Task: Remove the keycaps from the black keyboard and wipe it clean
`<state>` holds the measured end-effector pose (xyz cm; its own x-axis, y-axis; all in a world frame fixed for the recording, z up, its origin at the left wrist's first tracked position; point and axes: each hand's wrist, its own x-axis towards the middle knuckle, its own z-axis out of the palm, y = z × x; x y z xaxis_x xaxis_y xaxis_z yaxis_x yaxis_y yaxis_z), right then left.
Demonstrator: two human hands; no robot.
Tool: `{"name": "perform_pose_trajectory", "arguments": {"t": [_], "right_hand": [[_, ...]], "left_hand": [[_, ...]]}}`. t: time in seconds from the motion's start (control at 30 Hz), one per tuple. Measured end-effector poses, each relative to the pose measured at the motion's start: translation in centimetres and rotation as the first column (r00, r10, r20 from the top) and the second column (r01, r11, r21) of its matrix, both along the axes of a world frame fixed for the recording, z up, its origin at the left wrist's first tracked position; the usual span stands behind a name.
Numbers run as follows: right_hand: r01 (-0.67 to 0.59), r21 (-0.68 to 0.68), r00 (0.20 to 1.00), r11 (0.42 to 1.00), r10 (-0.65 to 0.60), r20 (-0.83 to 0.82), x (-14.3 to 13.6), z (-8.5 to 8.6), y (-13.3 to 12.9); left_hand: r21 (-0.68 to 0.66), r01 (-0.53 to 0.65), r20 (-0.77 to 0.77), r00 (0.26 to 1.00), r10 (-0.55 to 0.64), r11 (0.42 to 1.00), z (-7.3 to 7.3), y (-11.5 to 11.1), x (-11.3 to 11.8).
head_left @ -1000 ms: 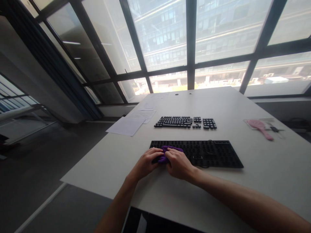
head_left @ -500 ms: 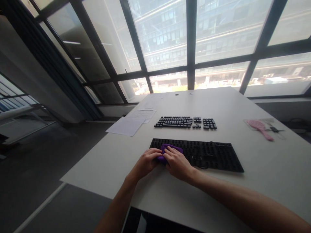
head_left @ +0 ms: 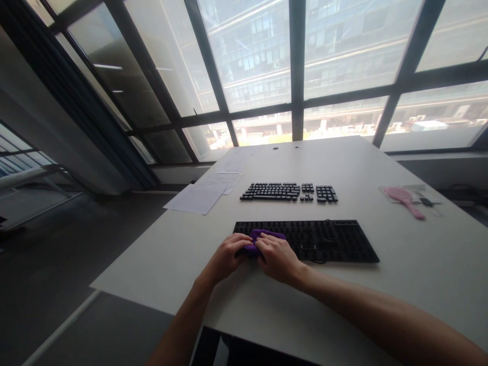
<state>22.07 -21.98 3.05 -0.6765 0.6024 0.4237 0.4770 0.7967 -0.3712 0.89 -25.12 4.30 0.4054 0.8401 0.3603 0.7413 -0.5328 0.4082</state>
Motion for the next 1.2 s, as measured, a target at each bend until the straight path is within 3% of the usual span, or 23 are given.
{"name": "perform_pose_trajectory", "arguments": {"t": [0.27,0.67,0.77,0.83,0.93,1.07,1.2], "right_hand": [[0.041,-0.017,0.998,0.999,-0.041,-0.038,-0.2,0.0,0.0],[0.074,-0.064,0.995,0.995,-0.078,-0.069,0.0,0.2,0.1],[0.086,0.027,0.973,0.996,-0.078,-0.215,0.3,0.4,0.4],[0.051,0.127,0.963,0.991,-0.015,-0.270,0.4,0.4,0.5],[0.004,0.173,0.980,0.985,0.030,-0.194,0.3,0.1,0.5],[0.001,0.070,1.000,0.998,-0.003,0.022,-0.1,-0.4,0.2],[-0.021,0.040,0.994,0.999,0.017,0.110,-0.1,-0.2,0.0]], "left_hand": [[-0.008,-0.018,-0.007,1.000,0.018,1.000,0.3,-0.1,0.1],[-0.037,-0.111,-0.117,0.987,0.106,0.993,-1.4,0.4,-1.0],[-0.024,-0.131,-0.093,0.987,0.129,0.991,-1.5,0.4,-1.0],[-0.014,-0.134,-0.071,0.989,0.132,0.991,-1.6,0.5,-1.0],[-0.014,-0.131,-0.052,0.990,0.131,0.991,-1.7,0.6,-1.0],[-0.033,-0.098,-0.056,0.994,0.096,0.995,-1.6,0.6,-0.9],[-0.052,-0.084,-0.026,0.996,0.083,0.995,-1.7,0.7,-0.9]]}}
